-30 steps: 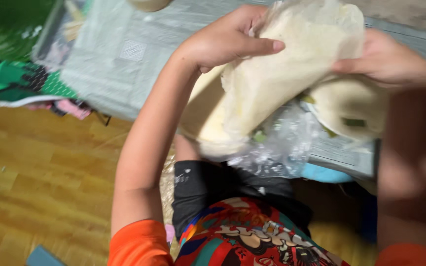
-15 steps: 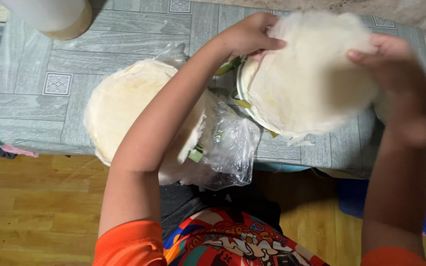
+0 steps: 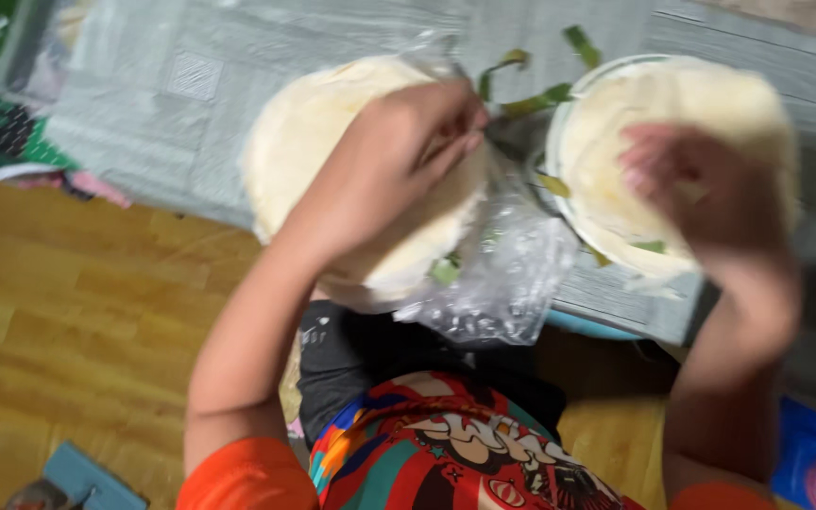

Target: The person separates thin round food sheets from a stack by hand, removes green leaf strips, and places the sheets into a plastic-lined container.

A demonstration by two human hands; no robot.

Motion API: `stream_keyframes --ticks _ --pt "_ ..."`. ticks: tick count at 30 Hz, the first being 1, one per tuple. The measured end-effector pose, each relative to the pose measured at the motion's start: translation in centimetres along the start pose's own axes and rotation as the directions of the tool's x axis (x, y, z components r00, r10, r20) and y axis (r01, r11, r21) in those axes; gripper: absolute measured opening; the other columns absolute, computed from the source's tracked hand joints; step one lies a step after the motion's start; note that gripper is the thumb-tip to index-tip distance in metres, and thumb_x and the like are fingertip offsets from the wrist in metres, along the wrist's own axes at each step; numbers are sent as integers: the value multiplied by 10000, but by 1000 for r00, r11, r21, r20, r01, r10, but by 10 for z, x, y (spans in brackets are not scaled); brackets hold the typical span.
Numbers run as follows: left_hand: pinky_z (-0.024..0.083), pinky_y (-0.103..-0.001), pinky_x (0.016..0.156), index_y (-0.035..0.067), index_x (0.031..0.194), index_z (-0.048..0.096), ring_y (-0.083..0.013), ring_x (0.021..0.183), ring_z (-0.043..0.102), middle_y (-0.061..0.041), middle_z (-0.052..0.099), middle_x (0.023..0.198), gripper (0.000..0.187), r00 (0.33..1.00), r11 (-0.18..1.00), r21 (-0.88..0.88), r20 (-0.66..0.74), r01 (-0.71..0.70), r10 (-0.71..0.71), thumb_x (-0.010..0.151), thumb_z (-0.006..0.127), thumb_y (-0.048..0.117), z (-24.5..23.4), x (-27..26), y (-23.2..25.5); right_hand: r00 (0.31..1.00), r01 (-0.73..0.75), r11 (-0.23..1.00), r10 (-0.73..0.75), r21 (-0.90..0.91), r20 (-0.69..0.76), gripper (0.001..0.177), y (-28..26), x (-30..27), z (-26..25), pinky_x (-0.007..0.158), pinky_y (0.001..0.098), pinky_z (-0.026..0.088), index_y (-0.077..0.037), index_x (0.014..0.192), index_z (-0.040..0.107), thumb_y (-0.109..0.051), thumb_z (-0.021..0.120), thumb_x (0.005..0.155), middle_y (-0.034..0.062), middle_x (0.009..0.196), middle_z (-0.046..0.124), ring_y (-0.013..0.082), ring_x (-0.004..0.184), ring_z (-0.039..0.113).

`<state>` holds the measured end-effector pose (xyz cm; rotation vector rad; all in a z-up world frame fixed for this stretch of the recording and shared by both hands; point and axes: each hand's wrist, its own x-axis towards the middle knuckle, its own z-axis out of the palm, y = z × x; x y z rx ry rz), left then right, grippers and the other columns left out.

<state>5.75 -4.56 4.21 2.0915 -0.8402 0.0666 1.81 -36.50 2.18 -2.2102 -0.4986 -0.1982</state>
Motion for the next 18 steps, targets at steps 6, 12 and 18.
stream_keyframes --ticks 6,12,18 --pt "506 -439 819 7 1020 627 -346 890 628 -154 662 909 123 975 980 144 -195 138 -109 967 664 112 -7 -82 12 895 -441 821 370 361 251 195 -1 -6 97 608 232 476 -32 1147 706 -140 659 992 64 933 753 100 777 688" --pt "506 -451 847 2 1090 657 -344 893 620 -163 655 919 143 941 978 76 -295 194 -164 984 645 98 33 -94 6 836 -544 626 464 559 295 156 16 -12 140 523 202 386 -23 1088 678 -154 632 1018 49 875 727 80 654 607" --pt "445 -437 829 1 1078 639 -329 957 614 -147 670 1017 342 932 912 363 -359 189 -50 872 729 259 61 -76 12 814 -562 519 486 644 319 98 14 -10 144 493 189 373 -66 1027 611 -118 666 965 5 866 698 65 622 595"
